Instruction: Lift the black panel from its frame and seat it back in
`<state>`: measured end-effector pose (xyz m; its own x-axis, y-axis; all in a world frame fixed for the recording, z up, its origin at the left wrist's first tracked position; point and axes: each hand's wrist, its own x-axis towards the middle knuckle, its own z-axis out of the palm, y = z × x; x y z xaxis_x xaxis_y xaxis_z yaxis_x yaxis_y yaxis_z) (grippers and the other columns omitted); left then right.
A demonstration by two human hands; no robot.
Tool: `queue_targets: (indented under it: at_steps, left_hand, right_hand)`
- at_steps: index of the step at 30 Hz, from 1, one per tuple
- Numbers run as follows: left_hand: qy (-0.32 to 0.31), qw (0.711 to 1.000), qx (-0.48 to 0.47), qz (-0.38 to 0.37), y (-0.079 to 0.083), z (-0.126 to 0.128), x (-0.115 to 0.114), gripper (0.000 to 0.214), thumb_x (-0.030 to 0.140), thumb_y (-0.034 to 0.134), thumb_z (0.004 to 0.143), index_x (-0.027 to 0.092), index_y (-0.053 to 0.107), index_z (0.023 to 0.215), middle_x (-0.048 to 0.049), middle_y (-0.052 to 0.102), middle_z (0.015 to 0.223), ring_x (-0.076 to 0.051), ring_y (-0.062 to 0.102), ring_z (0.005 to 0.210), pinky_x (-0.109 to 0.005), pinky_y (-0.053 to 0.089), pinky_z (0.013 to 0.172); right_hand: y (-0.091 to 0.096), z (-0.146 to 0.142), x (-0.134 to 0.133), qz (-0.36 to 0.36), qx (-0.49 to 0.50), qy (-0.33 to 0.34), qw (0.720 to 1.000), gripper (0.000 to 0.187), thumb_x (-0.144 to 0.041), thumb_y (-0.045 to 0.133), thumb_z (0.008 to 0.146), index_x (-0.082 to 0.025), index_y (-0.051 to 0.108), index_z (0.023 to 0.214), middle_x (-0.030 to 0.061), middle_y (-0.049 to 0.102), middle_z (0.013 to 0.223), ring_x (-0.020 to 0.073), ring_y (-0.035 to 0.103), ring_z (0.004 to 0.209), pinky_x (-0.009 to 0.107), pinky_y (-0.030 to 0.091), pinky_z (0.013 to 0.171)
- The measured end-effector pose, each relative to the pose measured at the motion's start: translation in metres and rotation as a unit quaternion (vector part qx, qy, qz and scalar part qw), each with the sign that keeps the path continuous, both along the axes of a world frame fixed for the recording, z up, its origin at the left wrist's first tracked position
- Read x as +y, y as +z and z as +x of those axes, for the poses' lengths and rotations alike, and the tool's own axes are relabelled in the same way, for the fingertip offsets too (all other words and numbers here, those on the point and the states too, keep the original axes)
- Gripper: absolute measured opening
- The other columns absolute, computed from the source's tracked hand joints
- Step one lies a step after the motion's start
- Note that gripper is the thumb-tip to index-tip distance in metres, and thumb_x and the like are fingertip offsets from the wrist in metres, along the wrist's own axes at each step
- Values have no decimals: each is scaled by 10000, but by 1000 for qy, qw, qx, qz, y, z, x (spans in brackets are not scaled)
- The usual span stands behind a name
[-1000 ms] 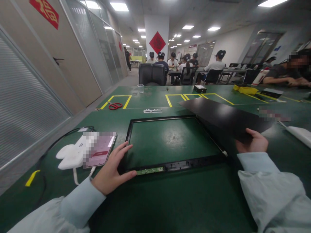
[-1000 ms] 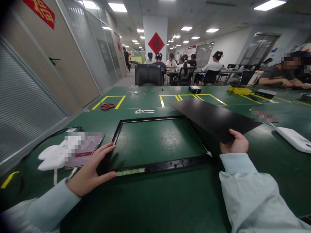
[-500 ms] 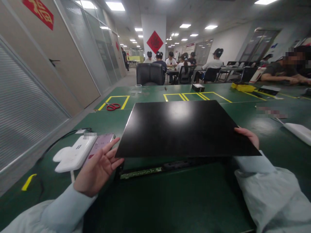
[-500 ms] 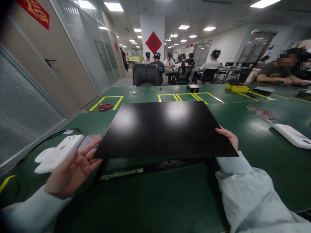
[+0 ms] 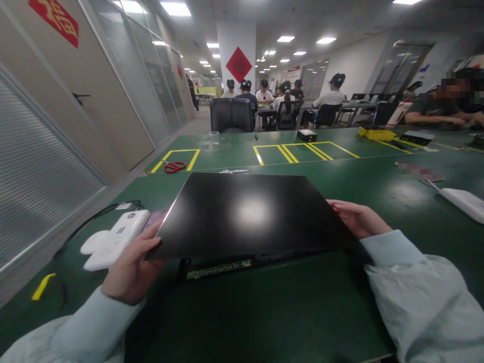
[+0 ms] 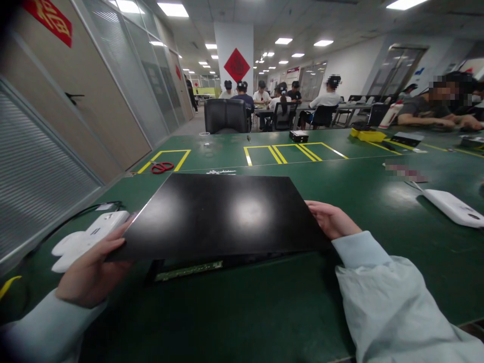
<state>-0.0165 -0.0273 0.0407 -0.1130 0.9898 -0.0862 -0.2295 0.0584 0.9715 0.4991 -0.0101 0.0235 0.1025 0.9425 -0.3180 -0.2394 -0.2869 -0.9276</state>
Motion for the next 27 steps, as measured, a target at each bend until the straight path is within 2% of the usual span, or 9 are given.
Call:
queue_targets:
  at_steps: [4,9,13,16,19,21,24,27]
  left_hand:
    - [-3,1000,3,18,2,1,-1,414,341,852,719,296,907,1127,-19,875,1211,-420,718,1321,-435,702,960]
    - [1,1000,0,26,2,1,-3,509,320,840,720,298,882,1227,-14,846,1321,-415,691,1363,-443,684,997]
    - [3,1000,9,19,-1,-1,-5,543,310,794,809,305,816,1352,-1,797,1431,-379,670,1402,-436,662,1029]
    - [-7,1000,12,22,-4,-2,-6,619,321,808,815,275,765,1430,-30,775,1470,-378,681,1386,-438,657,1034]
    - [-32,999,14,18,-8,-1,-7,646,344,894,756,256,787,1387,-62,783,1458,-398,685,1384,-409,669,992]
    - [-38,999,15,11,-12,3,-8,613,356,923,738,262,812,1334,-71,790,1446,-414,669,1406,-413,663,995]
    - [-28,1000,7,4,-16,10,-10,617,326,940,706,232,821,1304,-108,800,1420,-424,639,1445,-463,600,1117]
    - [-12,1000,2,0,-17,15,-11,690,306,948,670,183,807,1334,-138,818,1370,-426,642,1441,-484,555,1177]
  right_hand:
    - [-2,7,5,31,9,-44,999,397,-176,741,751,-199,760,1148,113,852,994,217,822,844,304,668,714]
    - [-5,2,6,46,-18,-90,995,412,-148,727,742,-216,701,1148,116,849,948,235,818,807,314,652,654]
    - [-9,-3,6,67,-28,-108,991,386,-194,735,763,-211,672,1143,136,847,934,267,835,872,362,673,716]
    - [-12,0,8,58,-26,-106,992,371,-203,734,785,-213,663,1148,140,847,936,282,840,876,397,685,729]
    - [-14,5,11,47,-21,-110,993,378,-161,752,760,-218,667,1123,133,847,935,288,841,862,393,693,704]
    - [-14,4,12,58,-27,-136,989,363,-130,737,744,-230,675,1087,106,844,910,272,839,841,360,692,672]
    - [-12,-2,10,76,-53,-184,979,331,-89,682,734,-237,693,1030,86,836,859,246,828,754,308,679,609]
    - [-9,-9,8,79,-65,-200,974,327,-58,663,713,-208,717,999,130,833,852,261,817,690,293,671,580]
